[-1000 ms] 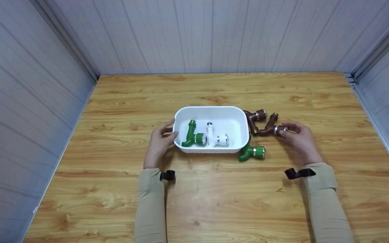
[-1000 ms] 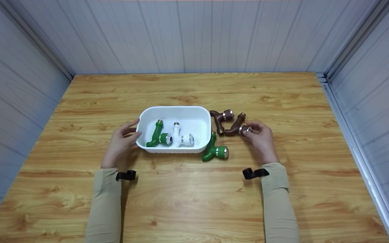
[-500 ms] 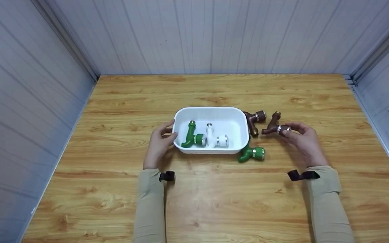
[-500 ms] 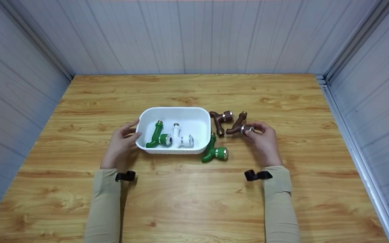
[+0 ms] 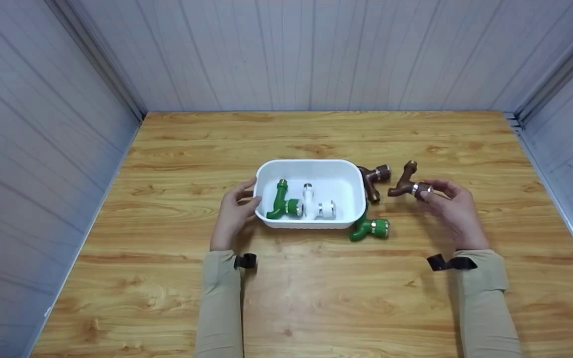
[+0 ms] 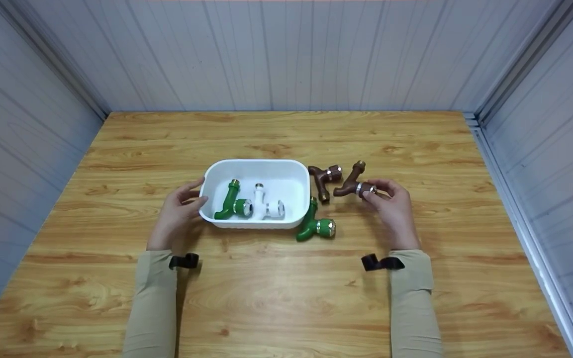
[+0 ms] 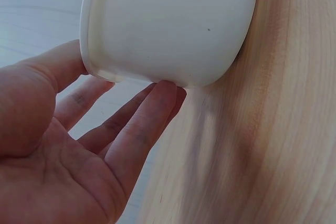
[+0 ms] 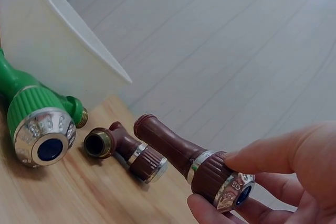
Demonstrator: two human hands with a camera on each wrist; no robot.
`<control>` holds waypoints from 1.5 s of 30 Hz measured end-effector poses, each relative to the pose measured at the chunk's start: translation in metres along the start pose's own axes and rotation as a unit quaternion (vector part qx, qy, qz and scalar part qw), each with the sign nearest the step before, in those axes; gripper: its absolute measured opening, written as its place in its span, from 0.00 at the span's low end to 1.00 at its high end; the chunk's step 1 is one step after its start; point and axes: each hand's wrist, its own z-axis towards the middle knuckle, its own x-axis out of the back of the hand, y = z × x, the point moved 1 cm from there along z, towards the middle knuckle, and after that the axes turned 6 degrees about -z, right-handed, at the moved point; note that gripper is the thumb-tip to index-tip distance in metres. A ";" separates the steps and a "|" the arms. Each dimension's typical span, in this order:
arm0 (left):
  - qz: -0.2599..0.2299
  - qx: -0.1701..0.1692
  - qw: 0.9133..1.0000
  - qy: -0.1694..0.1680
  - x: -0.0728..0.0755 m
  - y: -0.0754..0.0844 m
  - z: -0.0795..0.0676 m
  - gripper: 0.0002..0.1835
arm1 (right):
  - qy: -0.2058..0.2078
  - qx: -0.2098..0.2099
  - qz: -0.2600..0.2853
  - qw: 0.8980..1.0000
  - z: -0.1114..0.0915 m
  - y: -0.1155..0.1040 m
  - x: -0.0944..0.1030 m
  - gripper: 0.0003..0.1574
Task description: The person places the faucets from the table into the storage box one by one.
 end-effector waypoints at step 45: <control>-0.014 -0.003 1.000 -0.010 0.000 0.003 -0.002 0.25 | -0.042 0.048 0.069 0.996 -0.047 -0.069 -0.057 0.30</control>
